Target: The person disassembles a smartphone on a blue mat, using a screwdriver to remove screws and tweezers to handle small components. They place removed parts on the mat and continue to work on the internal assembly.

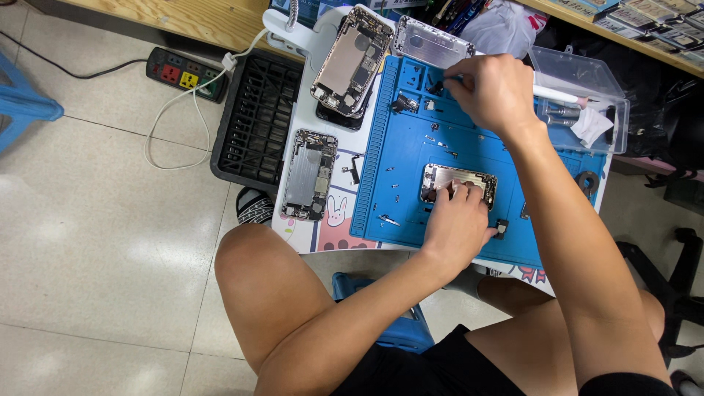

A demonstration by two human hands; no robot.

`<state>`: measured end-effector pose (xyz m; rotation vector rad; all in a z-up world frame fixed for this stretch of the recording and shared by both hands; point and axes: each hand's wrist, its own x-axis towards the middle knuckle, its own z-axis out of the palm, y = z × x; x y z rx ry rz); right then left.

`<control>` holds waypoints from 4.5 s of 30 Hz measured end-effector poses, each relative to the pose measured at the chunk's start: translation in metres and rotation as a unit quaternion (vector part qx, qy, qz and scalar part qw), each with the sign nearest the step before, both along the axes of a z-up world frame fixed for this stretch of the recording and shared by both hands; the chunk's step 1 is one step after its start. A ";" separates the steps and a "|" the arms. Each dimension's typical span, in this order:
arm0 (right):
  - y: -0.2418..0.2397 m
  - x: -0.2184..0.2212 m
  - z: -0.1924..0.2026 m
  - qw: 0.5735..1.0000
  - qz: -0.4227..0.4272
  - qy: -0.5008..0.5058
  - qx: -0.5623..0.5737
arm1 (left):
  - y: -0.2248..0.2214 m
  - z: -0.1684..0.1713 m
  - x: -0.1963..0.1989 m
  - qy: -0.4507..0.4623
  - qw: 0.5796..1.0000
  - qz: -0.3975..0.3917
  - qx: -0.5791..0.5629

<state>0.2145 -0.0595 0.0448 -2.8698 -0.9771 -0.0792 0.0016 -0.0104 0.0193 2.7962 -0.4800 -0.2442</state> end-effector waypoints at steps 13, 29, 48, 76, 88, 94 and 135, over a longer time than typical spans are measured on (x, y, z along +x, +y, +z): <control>0.025 0.008 -0.018 0.985 -0.087 0.007 -0.152 | 0.005 0.008 0.000 0.013 0.999 -0.016 0.026; 0.004 -0.021 0.034 0.996 -0.051 0.012 0.067 | 0.002 -0.005 -0.001 -0.034 0.999 0.002 0.017; -0.138 -0.144 0.042 0.883 -0.133 0.258 0.368 | 0.028 -0.003 0.004 -0.086 0.988 -0.052 -0.120; -0.119 -0.152 0.037 0.874 -0.113 0.282 0.380 | 0.023 -0.013 0.034 0.077 0.763 0.201 -0.609; -0.126 -0.145 0.032 0.897 -0.105 0.236 0.359 | 0.018 -0.022 0.032 0.058 0.811 0.171 -0.557; -0.115 -0.144 0.028 0.904 -0.084 0.238 0.344 | 0.019 -0.014 0.028 0.063 0.797 0.176 -0.574; -0.128 -0.133 0.018 0.921 -0.093 0.287 0.246 | 0.026 0.003 0.027 -0.042 0.902 0.008 -0.429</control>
